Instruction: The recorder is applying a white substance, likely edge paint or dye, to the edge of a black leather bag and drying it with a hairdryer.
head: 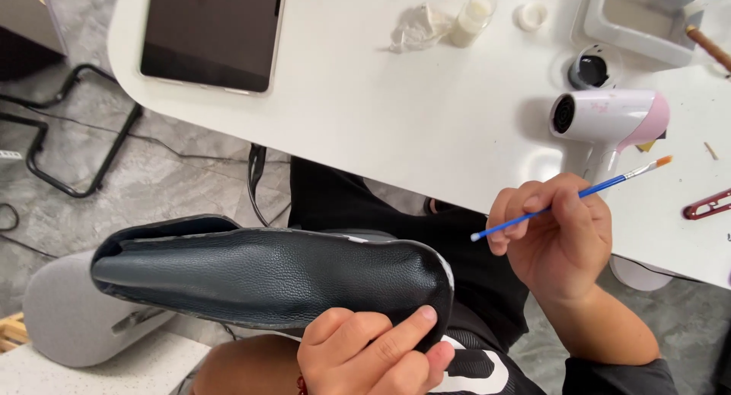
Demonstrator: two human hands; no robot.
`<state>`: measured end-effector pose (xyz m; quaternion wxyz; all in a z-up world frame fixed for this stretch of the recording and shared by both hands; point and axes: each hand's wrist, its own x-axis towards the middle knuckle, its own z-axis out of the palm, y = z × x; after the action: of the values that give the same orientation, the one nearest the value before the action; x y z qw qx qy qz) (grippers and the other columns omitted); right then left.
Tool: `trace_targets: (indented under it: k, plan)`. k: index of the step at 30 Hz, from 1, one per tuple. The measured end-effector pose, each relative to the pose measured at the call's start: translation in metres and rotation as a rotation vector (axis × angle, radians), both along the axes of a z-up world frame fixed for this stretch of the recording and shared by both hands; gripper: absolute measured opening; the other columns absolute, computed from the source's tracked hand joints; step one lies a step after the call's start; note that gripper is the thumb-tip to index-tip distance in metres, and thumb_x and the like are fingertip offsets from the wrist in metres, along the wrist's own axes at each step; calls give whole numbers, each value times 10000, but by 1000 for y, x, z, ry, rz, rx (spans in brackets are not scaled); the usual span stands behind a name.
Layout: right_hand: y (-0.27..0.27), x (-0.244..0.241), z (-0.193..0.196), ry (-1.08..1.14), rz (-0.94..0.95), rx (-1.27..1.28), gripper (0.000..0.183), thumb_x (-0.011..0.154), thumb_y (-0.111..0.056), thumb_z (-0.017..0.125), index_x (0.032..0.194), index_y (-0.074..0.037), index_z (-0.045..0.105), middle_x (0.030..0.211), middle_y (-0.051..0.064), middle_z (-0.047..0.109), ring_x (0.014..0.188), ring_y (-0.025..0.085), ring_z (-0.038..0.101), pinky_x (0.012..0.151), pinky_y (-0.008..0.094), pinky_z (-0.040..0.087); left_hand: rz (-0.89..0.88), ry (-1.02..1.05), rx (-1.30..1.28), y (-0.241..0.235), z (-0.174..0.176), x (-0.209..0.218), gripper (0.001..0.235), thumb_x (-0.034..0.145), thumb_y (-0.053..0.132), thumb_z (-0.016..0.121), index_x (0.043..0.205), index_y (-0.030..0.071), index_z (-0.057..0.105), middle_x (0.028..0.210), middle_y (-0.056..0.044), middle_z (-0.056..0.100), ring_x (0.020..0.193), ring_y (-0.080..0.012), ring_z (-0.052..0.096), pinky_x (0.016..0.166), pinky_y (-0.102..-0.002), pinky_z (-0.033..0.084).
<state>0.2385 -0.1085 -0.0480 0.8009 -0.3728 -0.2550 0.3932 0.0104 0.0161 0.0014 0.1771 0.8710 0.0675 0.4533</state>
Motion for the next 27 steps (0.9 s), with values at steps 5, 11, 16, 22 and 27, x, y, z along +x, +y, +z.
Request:
trace_targets:
  k: [5, 11, 16, 22, 27]
  plan:
    - [11, 28, -5, -196, -207, 54, 303, 1214, -183, 466, 1089, 42, 625, 837, 186, 641, 737, 295, 619, 630, 357, 533, -2, -19, -46, 6, 12, -2, 258, 851, 208, 839, 795, 141, 596, 894, -35, 785, 615, -127, 614, 557, -246, 430]
    - [43, 63, 24, -1111, -392, -338, 129, 1086, -61, 619, 1182, 5, 676, 980, 145, 709, 797, 195, 685, 693, 302, 556, 3, -64, -54, 11, 11, -8, 213, 864, 191, 826, 956, 59, 686, 880, -55, 785, 634, -126, 651, 538, -255, 441]
    - [69, 76, 26, -2076, -441, -102, 272, 924, -115, 777, 1178, -47, 707, 907, 62, 668, 866, 242, 649, 698, 380, 517, 37, -43, -77, 10, 11, -11, 276, 851, 205, 841, 1029, 46, 703, 821, -31, 760, 630, -122, 648, 538, -264, 443]
    - [93, 109, -25, -2560, -541, -488, 359, 787, -79, 715, 1133, 8, 745, 789, 27, 561, 754, 180, 540, 592, 295, 427, 33, -57, -81, 10, 5, -12, 308, 832, 205, 856, 1048, 44, 706, 812, -24, 753, 644, -119, 662, 547, -260, 454]
    - [124, 134, -62, -2647, -524, -820, 93, 737, -73, 689, 814, -21, 690, 818, 75, 597, 793, 213, 558, 621, 299, 448, 17, -66, -83, 10, 7, -9, 303, 834, 201, 855, 1043, 39, 706, 806, -34, 756, 632, -123, 655, 543, -264, 449]
